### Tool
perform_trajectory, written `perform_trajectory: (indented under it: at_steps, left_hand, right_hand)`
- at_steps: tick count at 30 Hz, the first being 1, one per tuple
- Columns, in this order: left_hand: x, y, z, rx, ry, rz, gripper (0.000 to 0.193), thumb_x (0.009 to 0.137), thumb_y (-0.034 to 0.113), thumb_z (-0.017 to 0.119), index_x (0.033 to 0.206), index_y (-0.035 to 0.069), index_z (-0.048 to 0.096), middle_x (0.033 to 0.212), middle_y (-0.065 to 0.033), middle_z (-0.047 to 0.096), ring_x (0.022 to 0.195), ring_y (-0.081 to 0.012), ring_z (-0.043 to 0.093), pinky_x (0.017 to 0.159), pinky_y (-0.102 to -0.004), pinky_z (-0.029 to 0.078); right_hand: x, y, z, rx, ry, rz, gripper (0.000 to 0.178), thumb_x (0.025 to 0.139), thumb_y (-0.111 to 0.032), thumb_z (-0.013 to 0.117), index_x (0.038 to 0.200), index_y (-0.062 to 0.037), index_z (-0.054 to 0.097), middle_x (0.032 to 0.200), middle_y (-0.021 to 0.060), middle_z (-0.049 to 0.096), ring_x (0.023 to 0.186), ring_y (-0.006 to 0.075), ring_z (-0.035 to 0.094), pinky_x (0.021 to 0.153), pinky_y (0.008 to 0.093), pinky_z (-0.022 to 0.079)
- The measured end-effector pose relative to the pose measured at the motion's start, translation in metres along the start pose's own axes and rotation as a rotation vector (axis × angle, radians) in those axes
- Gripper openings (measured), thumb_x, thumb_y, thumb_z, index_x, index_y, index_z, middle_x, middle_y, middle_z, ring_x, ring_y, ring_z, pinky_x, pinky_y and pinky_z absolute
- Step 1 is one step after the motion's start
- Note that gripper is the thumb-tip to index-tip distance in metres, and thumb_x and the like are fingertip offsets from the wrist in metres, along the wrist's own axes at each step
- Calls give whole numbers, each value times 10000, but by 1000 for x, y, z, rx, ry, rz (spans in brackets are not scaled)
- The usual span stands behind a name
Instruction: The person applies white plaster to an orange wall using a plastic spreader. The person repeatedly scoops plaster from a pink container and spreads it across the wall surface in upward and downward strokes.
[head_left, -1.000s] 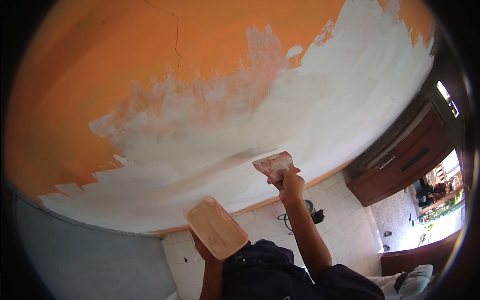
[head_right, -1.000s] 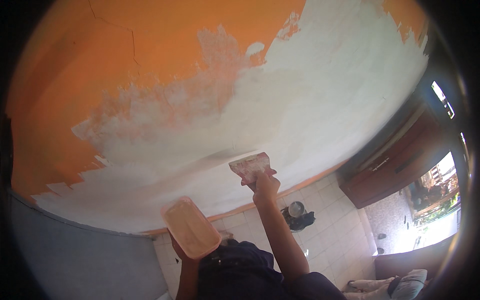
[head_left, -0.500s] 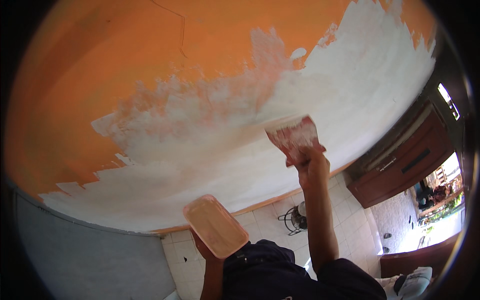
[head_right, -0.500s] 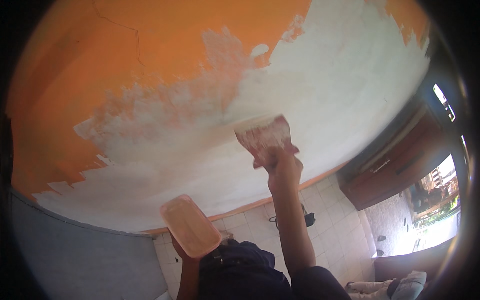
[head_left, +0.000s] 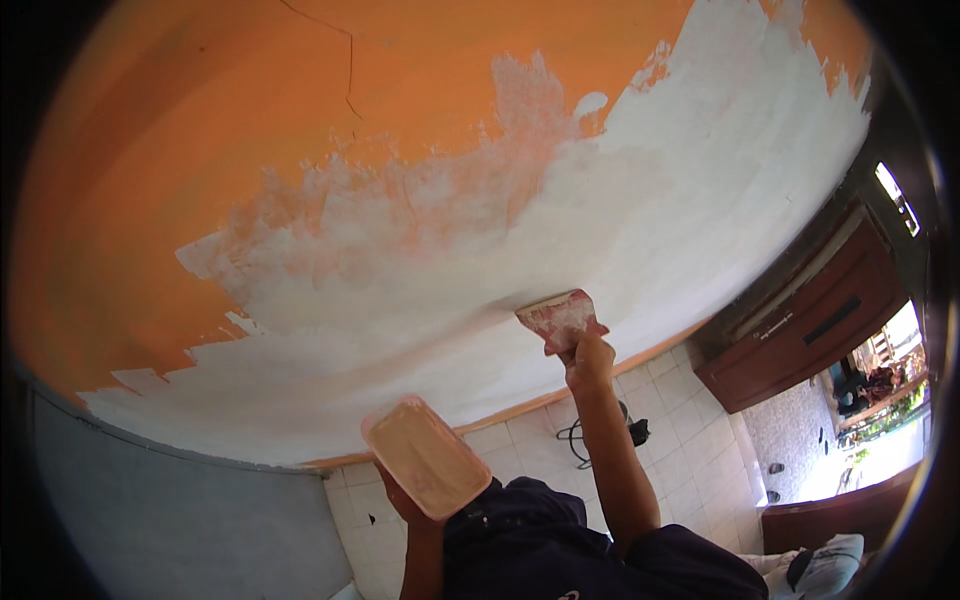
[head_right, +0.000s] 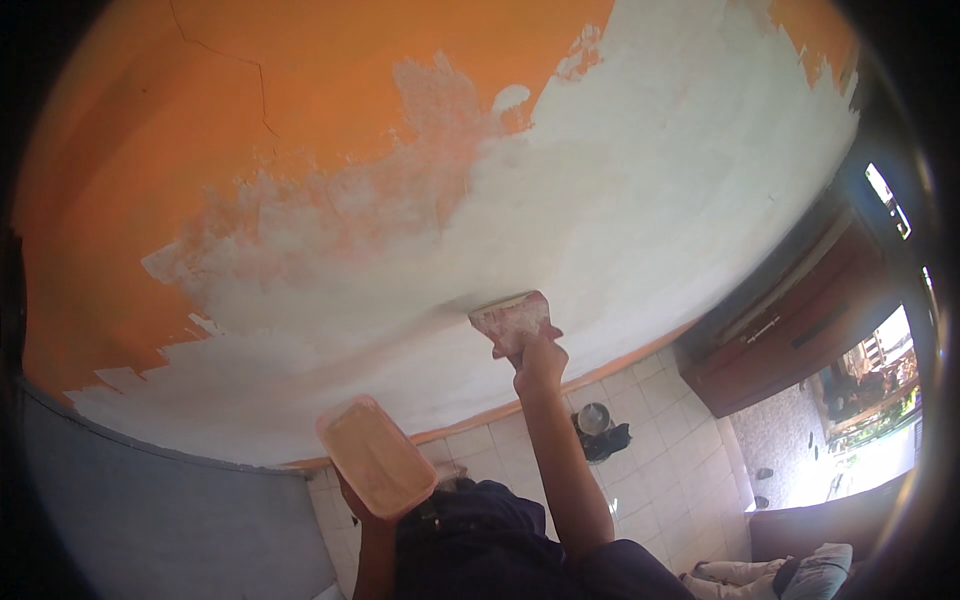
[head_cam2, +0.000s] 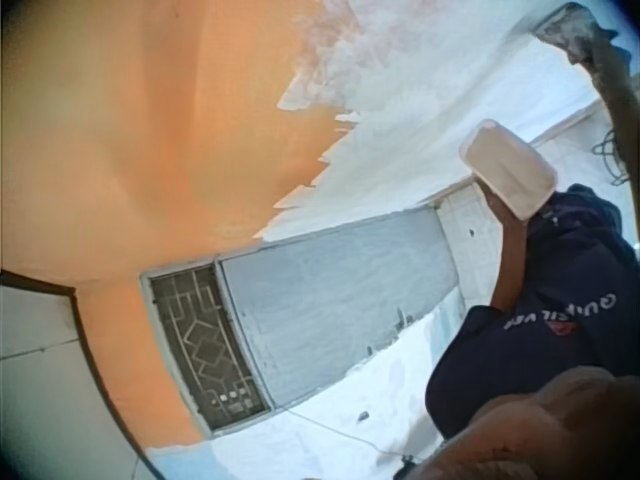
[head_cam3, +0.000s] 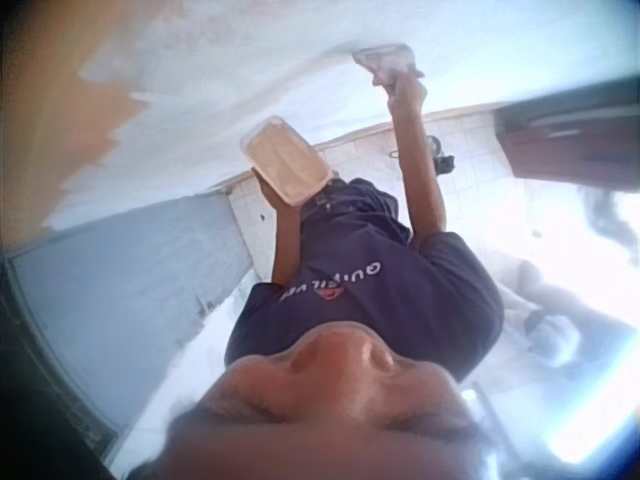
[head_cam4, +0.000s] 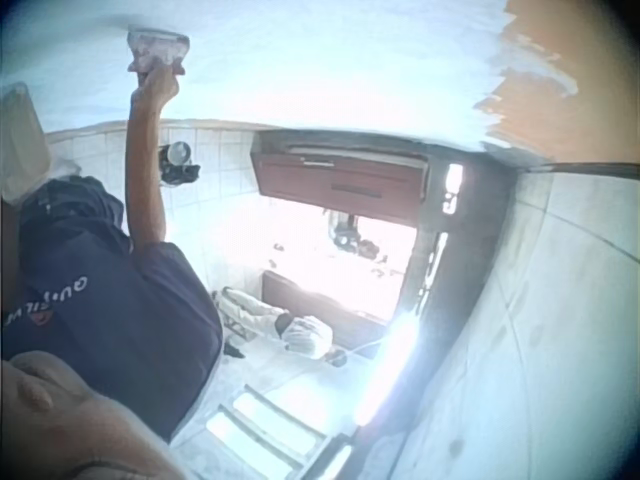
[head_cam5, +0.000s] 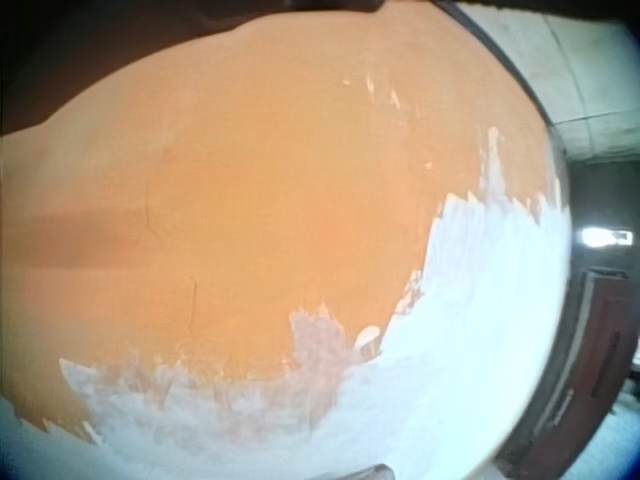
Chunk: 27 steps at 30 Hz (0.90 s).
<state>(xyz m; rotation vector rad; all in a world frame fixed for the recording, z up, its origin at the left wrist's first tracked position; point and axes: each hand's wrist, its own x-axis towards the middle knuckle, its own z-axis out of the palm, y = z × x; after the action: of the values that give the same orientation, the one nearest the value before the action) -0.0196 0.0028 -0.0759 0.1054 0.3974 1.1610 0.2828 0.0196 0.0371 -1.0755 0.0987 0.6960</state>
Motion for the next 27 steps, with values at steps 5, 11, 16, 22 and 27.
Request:
perform_trajectory:
  at_steps: [5,11,16,22,27]
  left_hand:
    - [-6,0,32,-34,-60,-85,617,974,575,354,1412,141,382,1339,-95,504,1170,-310,545,957,-523,473]
    - [-4,-3,28,-55,-105,-116,598,975,553,379,1424,158,379,1341,-87,510,1180,-314,543,970,-522,469]
    - [-11,-3,42,-40,-149,-94,604,977,556,372,1422,148,378,1345,-94,504,1177,-310,542,969,-518,468]
    - [-11,-1,41,-70,-166,-79,574,994,521,360,1427,144,371,1348,-79,503,1170,-292,550,970,-490,479]
    - [-8,-1,29,-38,-90,-49,572,996,518,357,1427,142,372,1354,-79,499,1176,-293,547,976,-490,475]
  right_hand:
    - [-18,-33,26,90,-103,-76,346,805,25,514,1110,180,463,956,210,610,735,303,650,600,368,580]
    - [-35,-57,37,117,-156,-125,315,806,2,528,1095,125,496,917,185,613,720,283,631,581,370,538]
    - [-45,-64,3,87,-177,-153,282,810,-10,537,1065,106,503,909,190,613,686,297,624,565,372,531]
    - [-24,-38,-29,9,-2,-74,298,802,10,535,1066,142,496,915,213,614,739,301,658,626,379,595]
    - [-40,-64,2,-78,-112,-102,308,797,5,557,1040,185,497,915,224,619,731,317,663,640,398,604]
